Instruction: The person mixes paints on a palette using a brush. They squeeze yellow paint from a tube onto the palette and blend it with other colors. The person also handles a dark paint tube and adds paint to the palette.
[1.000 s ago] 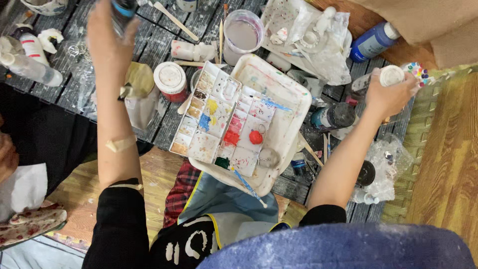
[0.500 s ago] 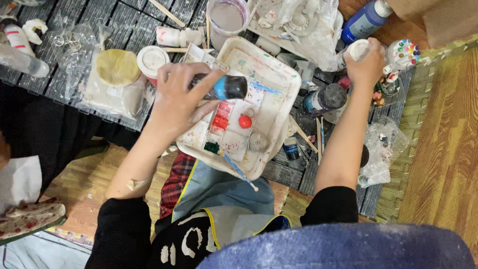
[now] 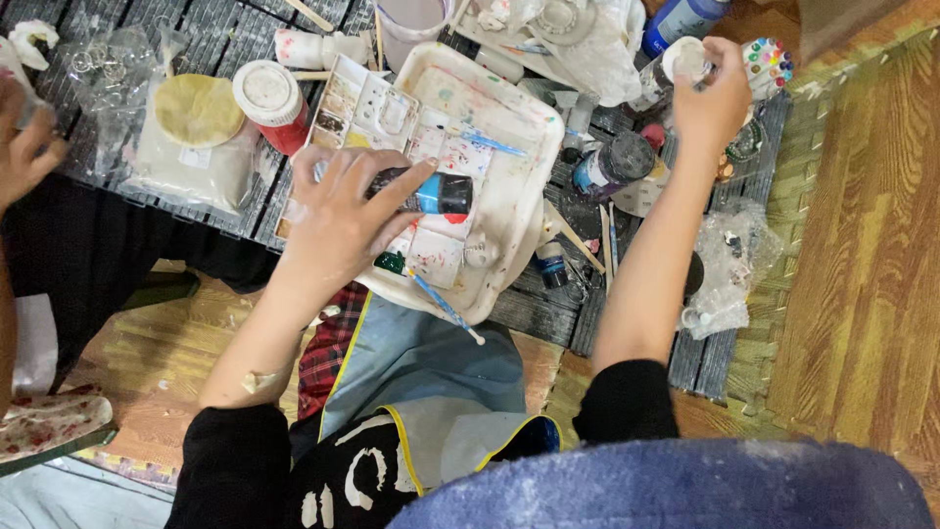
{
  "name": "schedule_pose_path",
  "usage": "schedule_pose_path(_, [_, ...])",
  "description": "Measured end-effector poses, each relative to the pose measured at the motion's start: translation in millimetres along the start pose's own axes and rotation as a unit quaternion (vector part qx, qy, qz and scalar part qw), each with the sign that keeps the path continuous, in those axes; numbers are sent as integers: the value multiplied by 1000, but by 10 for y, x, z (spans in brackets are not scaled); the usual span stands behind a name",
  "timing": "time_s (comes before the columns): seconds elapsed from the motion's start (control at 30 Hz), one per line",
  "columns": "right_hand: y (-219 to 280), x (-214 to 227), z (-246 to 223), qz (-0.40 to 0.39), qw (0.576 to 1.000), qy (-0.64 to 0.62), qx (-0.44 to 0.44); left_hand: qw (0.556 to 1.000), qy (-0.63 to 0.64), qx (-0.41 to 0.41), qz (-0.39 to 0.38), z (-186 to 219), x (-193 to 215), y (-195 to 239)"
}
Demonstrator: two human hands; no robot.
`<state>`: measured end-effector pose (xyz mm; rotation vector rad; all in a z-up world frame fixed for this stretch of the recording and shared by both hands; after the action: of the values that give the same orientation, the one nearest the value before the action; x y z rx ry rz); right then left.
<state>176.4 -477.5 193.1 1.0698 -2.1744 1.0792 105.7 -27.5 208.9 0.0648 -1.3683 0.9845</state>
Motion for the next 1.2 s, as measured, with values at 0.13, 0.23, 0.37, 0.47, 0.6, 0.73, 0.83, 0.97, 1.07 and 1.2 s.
schedule_pose_path(0.13, [789, 27, -597, -27, 992, -121, 26, 993, -118, -23, -4, 215, -132, 43])
schedule_pose_path(0.23, [1736, 6, -1091, -273, 940, -173, 110, 990, -136, -31, 13, 376, -247, 87])
schedule_pose_path(0.37, [2246, -51, -1404, -303, 935, -177, 46, 982, -179, -62, -10, 516, -296, 218])
schedule_pose_path(0.47, [2474, -30, -1397, -298, 924, -239, 5, 975, -194, -103, -26, 562, -302, 334])
schedule_pose_path(0.6, [2658, -43, -1242, -370, 874, -311, -37, 967, -214, -138, -9, 595, -274, 446])
schedule_pose_path(0.73, [2779, -104, -1241, -313, 878, -362, -6, 960, -226, -163, -20, 566, -244, 434])
schedule_pose_path(0.83, [2760, -145, -1315, -253, 908, -333, 20, 975, -167, -143, -28, 560, -260, 380])
schedule_pose_path(0.97, [2644, -246, -1354, -189, 959, -204, 52, 968, -229, -96, -30, 702, -399, 366])
schedule_pose_path(1.07, [2590, -329, -1359, -185, 968, -160, 57, 972, -211, -70, -78, 737, -450, 362])
schedule_pose_path(1.2, [2551, -282, -1440, -126, 957, -152, 214, 976, 43, -18, -211, 599, -327, 281])
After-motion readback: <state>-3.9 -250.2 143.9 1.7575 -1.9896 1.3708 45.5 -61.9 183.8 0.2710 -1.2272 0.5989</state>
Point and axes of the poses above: each hand's wrist, its own y-axis away from the middle knuckle, its own x-axis out of the back of the hand, z = x × y, the point moved 1 cm from there along -y, towards the middle knuckle, and after that the axes turned 5 degrees about -z, right-handed, at the moved point
